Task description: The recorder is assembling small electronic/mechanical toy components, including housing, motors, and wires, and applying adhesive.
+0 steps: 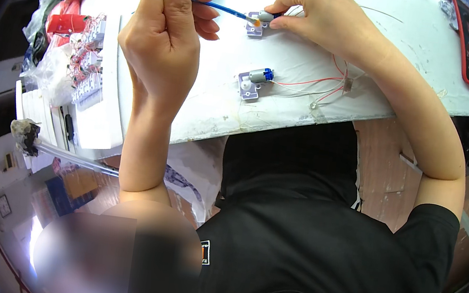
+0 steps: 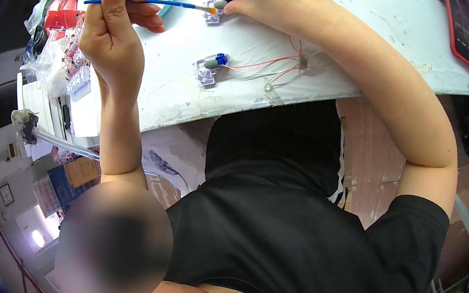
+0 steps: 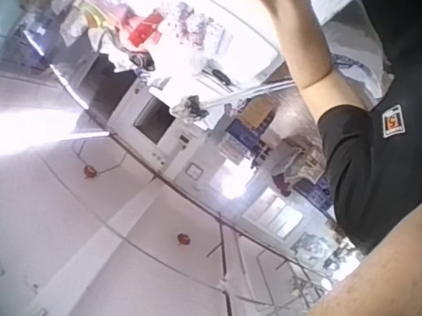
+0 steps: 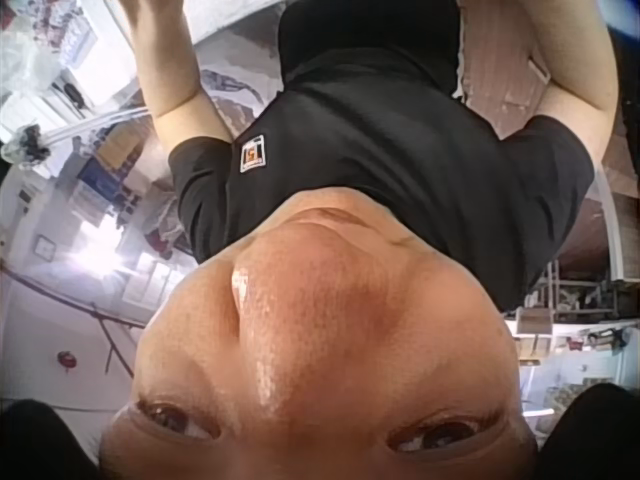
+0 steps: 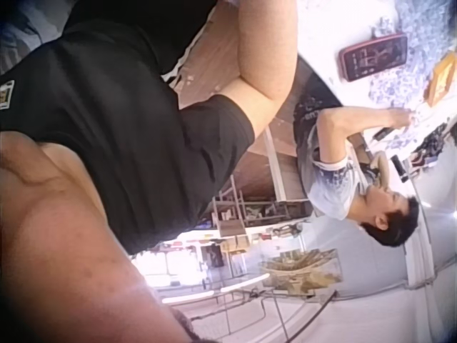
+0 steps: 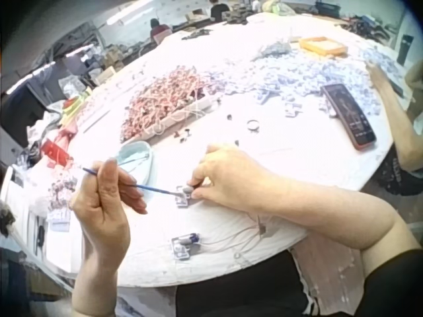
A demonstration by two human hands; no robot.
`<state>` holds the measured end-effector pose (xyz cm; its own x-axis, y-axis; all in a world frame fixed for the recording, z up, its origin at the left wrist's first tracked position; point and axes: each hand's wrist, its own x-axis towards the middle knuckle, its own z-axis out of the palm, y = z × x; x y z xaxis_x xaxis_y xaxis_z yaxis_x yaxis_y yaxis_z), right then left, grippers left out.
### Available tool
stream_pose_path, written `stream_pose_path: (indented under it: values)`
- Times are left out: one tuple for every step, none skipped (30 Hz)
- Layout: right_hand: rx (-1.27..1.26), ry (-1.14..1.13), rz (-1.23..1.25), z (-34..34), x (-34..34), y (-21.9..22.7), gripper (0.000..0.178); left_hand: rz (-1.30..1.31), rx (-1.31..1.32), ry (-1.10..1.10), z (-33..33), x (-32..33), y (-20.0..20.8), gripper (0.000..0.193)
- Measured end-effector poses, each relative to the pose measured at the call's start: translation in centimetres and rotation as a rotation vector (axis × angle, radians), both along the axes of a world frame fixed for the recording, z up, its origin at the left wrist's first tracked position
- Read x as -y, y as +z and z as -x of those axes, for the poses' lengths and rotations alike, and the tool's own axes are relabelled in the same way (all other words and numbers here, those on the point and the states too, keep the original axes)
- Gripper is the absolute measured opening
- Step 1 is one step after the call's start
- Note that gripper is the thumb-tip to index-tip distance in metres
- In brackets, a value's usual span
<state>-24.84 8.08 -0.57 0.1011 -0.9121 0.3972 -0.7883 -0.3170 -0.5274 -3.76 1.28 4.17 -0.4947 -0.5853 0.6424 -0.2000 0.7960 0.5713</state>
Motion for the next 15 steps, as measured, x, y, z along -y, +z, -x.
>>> stream_pose_path:
  values:
    - [-0.001, 0.002, 0.001, 0.0, 0.0, 0.0, 0.019, 0.017, 0.029, -0.020, -0.1, 0.0, 0.0, 0.029]
    - [0.004, 0.012, 0.015, 0.1, 0.1, -0.1, 0.019, 0.018, 0.028, -0.018, 0.1, 0.1, -0.1, 0.029]
    - [0.009, 0.022, 0.028, 0.1, 0.1, -0.2, 0.019, 0.053, 0.023, -0.027, 0.3, 0.3, -0.2, 0.028]
    - [0.009, 0.024, 0.029, 0.0, 0.1, -0.1, 0.019, 0.089, 0.019, -0.036, 0.4, 0.5, -0.3, 0.027]
    - [0.000, 0.016, 0.027, 0.0, 0.1, -0.1, 0.019, 0.090, 0.020, -0.034, 0.3, 0.7, -0.3, 0.027]
    - [-0.011, 0.005, 0.024, 0.1, 0.0, -0.1, 0.019, 0.077, 0.035, -0.006, 0.2, 1.0, -0.2, 0.027]
    - [-0.012, 0.005, 0.025, 0.1, 0.0, -0.1, 0.019, 0.065, 0.050, 0.022, 0.2, 1.2, -0.2, 0.027]
    - [-0.012, 0.004, 0.024, 0.1, 0.0, -0.1, 0.019, 0.066, 0.050, 0.022, 0.1, 1.2, -0.2, 0.027]
    - [-0.012, 0.003, 0.022, 0.1, 0.0, -0.1, 0.019, 0.110, 0.056, 0.020, 0.0, 1.1, -0.2, 0.027]
    - [-0.011, 0.002, 0.022, 0.1, 0.0, -0.1, 0.019, 0.154, 0.061, 0.017, -0.1, 1.1, -0.2, 0.028]
    - [-0.015, 0.004, 0.027, 0.1, 0.0, -0.1, 0.019, 0.154, 0.062, 0.017, -0.3, 1.0, -0.3, 0.028]
    - [-0.018, 0.004, 0.032, 0.1, 0.0, -0.2, 0.019, 0.121, 0.034, 0.018, -0.6, 1.0, -0.4, 0.025]
    - [-0.018, 0.004, 0.032, 0.1, 0.0, -0.2, 0.019, 0.088, 0.006, 0.019, -0.8, 0.9, -0.5, 0.021]
    - [-0.015, 0.006, 0.034, 0.1, 0.1, -0.3, 0.019, 0.088, 0.006, 0.019, -0.9, 0.8, -0.6, 0.021]
    - [-0.012, 0.009, 0.036, 0.2, 0.1, -0.4, 0.019, 0.079, 0.008, 0.029, -1.1, 0.6, -0.7, 0.021]
